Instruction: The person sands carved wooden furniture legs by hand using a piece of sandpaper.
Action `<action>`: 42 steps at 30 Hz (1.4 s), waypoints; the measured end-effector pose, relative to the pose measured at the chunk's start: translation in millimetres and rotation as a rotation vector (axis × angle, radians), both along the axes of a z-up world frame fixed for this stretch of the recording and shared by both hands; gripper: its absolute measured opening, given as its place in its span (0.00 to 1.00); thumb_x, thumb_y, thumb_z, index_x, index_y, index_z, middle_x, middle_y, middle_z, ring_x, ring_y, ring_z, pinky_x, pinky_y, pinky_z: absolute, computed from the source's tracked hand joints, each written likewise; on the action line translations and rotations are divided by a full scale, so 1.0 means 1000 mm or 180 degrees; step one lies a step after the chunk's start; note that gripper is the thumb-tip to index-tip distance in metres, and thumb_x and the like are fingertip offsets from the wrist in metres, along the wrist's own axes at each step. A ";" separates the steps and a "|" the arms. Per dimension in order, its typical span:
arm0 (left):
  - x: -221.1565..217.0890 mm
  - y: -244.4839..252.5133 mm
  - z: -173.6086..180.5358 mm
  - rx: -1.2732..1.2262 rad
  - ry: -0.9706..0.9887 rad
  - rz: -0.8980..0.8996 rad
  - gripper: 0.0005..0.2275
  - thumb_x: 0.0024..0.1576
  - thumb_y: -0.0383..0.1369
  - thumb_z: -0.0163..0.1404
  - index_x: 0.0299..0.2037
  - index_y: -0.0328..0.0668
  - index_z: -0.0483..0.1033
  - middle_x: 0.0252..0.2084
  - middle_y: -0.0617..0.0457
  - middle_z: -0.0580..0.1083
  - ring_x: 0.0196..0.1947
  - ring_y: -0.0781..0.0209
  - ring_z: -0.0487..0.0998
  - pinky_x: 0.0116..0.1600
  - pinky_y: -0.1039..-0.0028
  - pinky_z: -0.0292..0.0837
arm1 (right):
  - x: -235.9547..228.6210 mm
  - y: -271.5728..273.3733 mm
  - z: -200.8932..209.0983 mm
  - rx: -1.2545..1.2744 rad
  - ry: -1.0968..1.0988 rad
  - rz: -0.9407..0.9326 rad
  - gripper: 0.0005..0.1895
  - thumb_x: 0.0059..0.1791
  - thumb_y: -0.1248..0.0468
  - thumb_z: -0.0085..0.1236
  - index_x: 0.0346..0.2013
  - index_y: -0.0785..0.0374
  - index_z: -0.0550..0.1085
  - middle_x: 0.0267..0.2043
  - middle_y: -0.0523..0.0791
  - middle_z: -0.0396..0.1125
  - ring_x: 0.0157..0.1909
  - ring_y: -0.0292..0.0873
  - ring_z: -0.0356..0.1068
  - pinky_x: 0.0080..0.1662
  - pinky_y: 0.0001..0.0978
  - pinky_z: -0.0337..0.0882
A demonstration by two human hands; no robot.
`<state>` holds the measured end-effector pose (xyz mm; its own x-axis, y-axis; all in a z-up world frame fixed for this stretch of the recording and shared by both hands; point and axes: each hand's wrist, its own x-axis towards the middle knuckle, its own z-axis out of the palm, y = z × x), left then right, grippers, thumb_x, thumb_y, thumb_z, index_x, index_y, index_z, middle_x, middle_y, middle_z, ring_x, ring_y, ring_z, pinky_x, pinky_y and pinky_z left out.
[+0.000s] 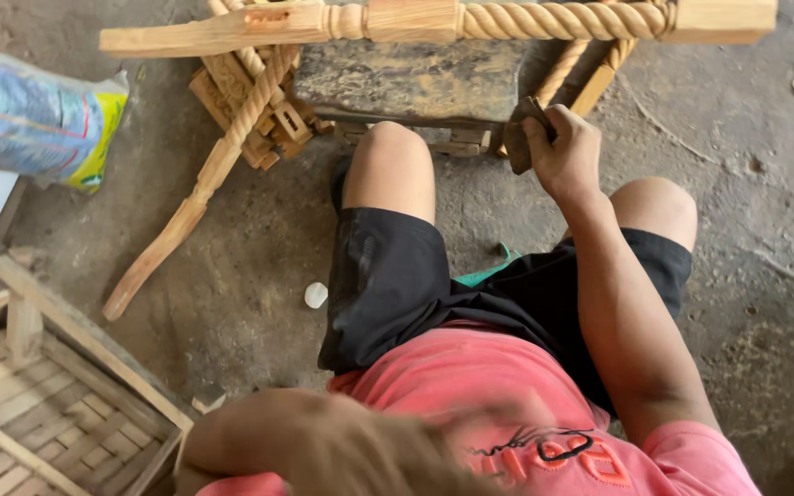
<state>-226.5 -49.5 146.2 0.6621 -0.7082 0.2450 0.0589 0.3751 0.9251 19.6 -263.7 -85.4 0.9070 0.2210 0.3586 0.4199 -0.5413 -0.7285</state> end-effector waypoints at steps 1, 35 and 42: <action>0.001 -0.005 0.005 -0.0223 0.0032 -0.0409 0.29 0.72 0.50 0.34 0.71 0.28 0.51 0.71 0.39 0.63 0.70 0.52 0.67 0.78 0.66 0.51 | 0.001 -0.002 -0.001 0.0001 0.0005 -0.0044 0.11 0.55 0.65 0.64 0.35 0.71 0.74 0.31 0.59 0.68 0.32 0.59 0.70 0.36 0.43 0.69; 0.202 -0.026 -0.242 0.0725 0.1488 0.2856 0.06 0.62 0.26 0.49 0.39 0.35 0.80 0.32 0.52 0.79 0.28 0.69 0.79 0.30 0.74 0.80 | -0.023 -0.004 0.029 0.0095 -0.0366 0.0648 0.13 0.52 0.68 0.64 0.52 0.60 0.81 0.48 0.54 0.70 0.46 0.52 0.70 0.50 0.42 0.72; 0.197 -0.022 -0.246 0.1094 0.1248 0.3063 0.05 0.62 0.24 0.52 0.42 0.34 0.81 0.29 0.51 0.75 0.25 0.68 0.71 0.29 0.77 0.75 | -0.027 0.004 0.021 0.0395 0.0819 0.0886 0.18 0.53 0.73 0.52 0.52 0.53 0.81 0.47 0.48 0.75 0.46 0.46 0.78 0.49 0.33 0.79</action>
<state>-29.3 -71.7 -99.4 0.9638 0.1570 -0.2153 0.1927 0.1471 0.9702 -7.3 -259.9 -64.7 0.8821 0.4404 0.1670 0.3335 -0.3337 -0.8817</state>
